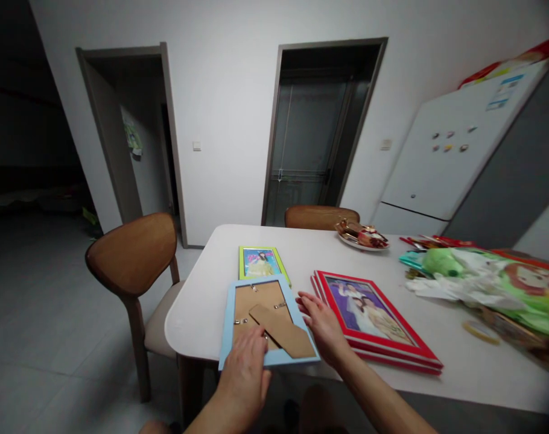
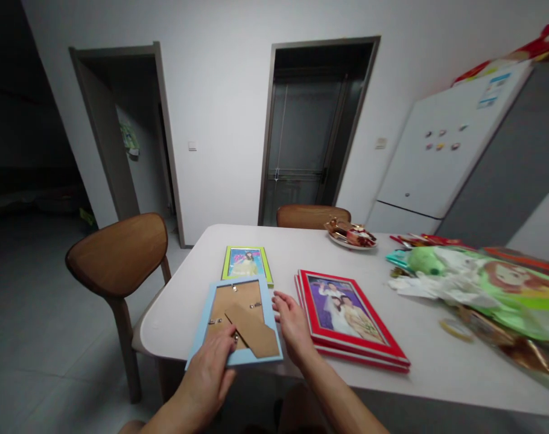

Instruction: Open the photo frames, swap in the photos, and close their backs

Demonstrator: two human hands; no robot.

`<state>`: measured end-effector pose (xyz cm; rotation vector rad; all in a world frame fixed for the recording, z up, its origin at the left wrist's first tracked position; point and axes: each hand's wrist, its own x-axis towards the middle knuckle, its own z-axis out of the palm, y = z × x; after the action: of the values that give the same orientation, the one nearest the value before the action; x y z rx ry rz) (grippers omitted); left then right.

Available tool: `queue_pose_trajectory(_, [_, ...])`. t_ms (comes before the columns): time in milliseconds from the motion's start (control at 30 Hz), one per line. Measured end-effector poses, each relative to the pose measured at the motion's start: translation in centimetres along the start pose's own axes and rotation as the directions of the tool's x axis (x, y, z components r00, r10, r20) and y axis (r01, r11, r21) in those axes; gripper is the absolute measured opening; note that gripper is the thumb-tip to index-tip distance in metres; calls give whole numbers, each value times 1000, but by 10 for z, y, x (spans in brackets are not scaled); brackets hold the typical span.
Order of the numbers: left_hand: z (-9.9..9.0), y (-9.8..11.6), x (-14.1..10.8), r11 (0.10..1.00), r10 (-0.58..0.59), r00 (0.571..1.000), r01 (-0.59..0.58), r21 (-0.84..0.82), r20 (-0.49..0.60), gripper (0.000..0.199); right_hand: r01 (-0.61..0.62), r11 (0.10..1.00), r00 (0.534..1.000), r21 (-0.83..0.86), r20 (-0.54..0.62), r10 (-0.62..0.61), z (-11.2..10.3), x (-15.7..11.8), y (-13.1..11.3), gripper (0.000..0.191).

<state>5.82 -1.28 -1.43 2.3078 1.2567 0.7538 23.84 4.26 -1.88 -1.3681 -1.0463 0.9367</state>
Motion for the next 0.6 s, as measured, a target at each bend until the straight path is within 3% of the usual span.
queue_pose_trajectory(67, [-8,10,2,979,-34,991,7,-202,-130,40,-105,978,987,182,138,80,8,-22,3,41])
queue_pose_trajectory(133, [-12,26,7,898,-98,969,-12,-439,-226,24,-212,938,949,274,285,132,22,-40,3,43])
queue_pose_trajectory(200, [-13,44,15,780,-141,955,-55,-623,-261,14,-232,909,945,345,303,126,32,-50,0,42])
queue_pose_trajectory(267, [-12,60,26,671,-144,951,-110,-733,-275,23,-143,905,977,400,206,63,28,-48,-8,39])
queue_pose_trajectory(367, [-8,74,49,573,-127,947,-172,-801,-294,46,23,953,1000,302,1,-24,-16,-30,-22,38])
queue_pose_trajectory(467, [9,78,74,534,-103,969,-135,-835,-223,55,-3,1000,990,-13,-140,1,-84,-3,-34,40])
queue_pose_trajectory(533, [30,77,88,570,-113,983,-54,-820,-144,59,-38,979,973,-199,-232,-9,-128,13,-38,44])
queue_pose_trajectory(600, [55,76,98,691,-113,991,27,-722,-71,56,-99,933,956,-346,-292,-7,-160,26,-38,48])
